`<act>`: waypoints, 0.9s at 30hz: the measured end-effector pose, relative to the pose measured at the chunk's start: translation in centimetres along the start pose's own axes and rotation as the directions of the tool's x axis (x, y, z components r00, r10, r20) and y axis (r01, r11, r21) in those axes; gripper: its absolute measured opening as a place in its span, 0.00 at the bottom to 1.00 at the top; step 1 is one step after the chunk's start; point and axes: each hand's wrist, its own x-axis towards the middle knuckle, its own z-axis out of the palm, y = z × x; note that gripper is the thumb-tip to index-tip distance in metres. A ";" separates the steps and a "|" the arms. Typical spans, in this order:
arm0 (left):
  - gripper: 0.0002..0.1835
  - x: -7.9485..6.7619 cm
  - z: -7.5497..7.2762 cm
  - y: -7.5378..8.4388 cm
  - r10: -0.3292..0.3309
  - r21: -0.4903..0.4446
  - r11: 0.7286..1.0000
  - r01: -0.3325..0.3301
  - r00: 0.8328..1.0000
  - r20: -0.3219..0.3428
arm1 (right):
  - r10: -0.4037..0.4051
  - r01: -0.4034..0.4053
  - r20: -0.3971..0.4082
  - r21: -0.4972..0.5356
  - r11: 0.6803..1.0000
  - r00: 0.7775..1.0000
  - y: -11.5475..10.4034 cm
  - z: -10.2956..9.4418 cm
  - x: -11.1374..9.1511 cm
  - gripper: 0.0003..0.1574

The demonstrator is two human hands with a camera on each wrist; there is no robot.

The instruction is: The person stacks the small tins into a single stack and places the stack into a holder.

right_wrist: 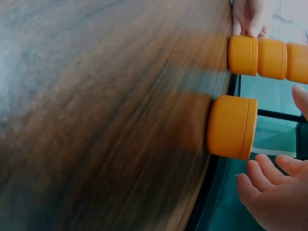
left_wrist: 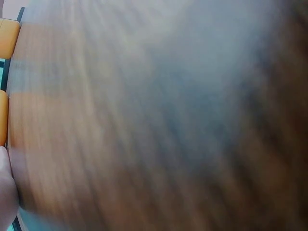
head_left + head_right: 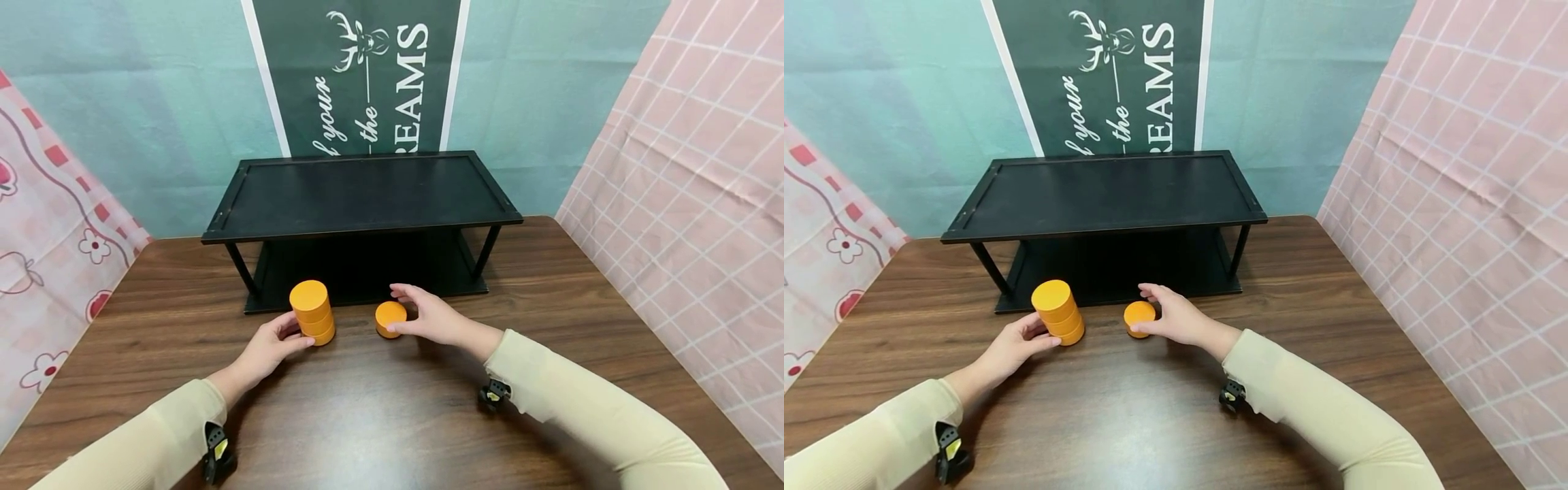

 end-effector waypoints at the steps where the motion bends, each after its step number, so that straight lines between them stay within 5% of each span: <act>1: 0.29 0.0 0.0 0.0 0.000 0.001 1.000 0.000 1.000 -0.001 | 0.006 -0.006 0.010 0.002 1.000 1.000 0.1 0.1 0.0 0.46; 14: 0.29 0.0 0.1 0.1 -0.001 0.008 1.000 0.001 1.000 -0.006 | 0.073 -0.067 0.078 -0.076 0.995 0.994 0.5 1.0 0.2 0.51; 27: 0.29 0.0 0.0 0.0 0.008 0.016 1.000 -0.008 1.000 0.001 | 0.111 -0.110 -0.003 -0.161 0.981 0.994 0.6 1.7 0.6 0.38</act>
